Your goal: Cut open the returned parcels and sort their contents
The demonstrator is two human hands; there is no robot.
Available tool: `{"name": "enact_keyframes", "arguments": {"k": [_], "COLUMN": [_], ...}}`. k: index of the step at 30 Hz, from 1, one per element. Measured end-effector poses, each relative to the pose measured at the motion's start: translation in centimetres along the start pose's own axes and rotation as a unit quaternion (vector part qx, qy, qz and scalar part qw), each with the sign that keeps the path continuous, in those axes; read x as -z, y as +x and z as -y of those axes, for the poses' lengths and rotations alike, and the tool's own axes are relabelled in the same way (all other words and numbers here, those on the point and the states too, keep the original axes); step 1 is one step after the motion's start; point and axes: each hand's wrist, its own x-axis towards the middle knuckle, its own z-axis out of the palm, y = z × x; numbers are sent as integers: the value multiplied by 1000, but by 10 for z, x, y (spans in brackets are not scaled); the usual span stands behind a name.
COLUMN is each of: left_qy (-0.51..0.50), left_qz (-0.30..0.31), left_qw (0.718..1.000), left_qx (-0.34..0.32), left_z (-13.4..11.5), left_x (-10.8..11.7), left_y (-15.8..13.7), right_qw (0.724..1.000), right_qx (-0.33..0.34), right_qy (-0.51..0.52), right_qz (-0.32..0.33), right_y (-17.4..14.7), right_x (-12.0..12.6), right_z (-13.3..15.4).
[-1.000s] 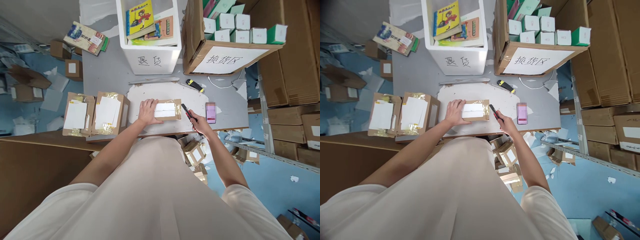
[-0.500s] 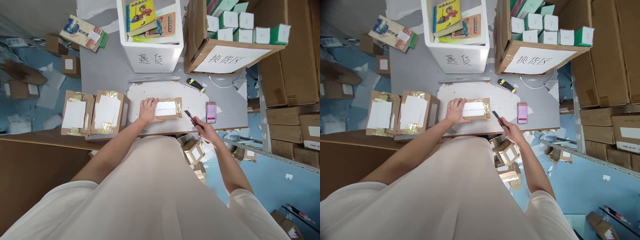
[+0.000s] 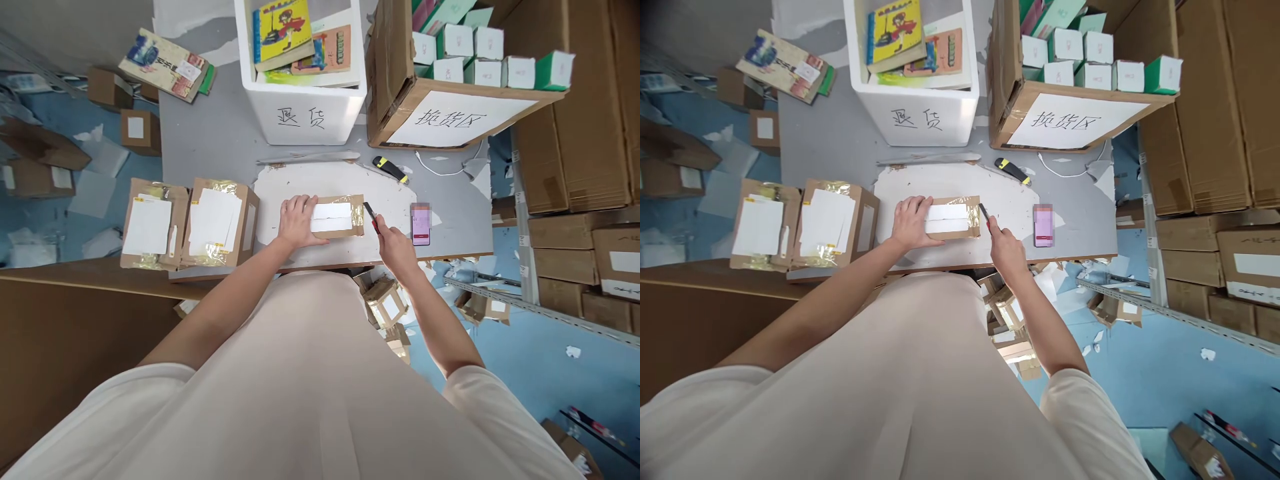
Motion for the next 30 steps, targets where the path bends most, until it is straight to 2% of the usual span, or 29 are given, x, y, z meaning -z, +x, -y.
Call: {"name": "enact_keyframes", "arguments": {"k": [13,19,21,24,26,27,28,30], "left_qy": [6,-3,-6,-9,-11,-14,-20,-39], "left_qz": [7,13,15,9,-10,-22,-33,-42], "left_qw": [1000,1000,1000,1000,997,993,988,977], "left_qx": [3,10,7,29,79,114,149,206], "left_z": [0,0,1,-2,-7,-11,-15,-23], "left_x": [1,4,4,3,2,2,2,2], "left_y": [2,2,3,4,6,7,7,6], "right_qw": [997,992,995,996,973,945,905,800], "right_qx": [-32,-23,-30,-60,-82,-91,-100,-113], "right_qy": [-38,-43,-22,73,209,303,403,581], "right_qz": [60,116,96,7,-60,-82,-95,-97], "right_y": [-8,-27,-36,-45,-44,-40,-33,-12], "right_x": [11,-7,-15,-25,-33,-39,-44,-55], "right_z": [25,23,17,4,1,2,7,24]}}
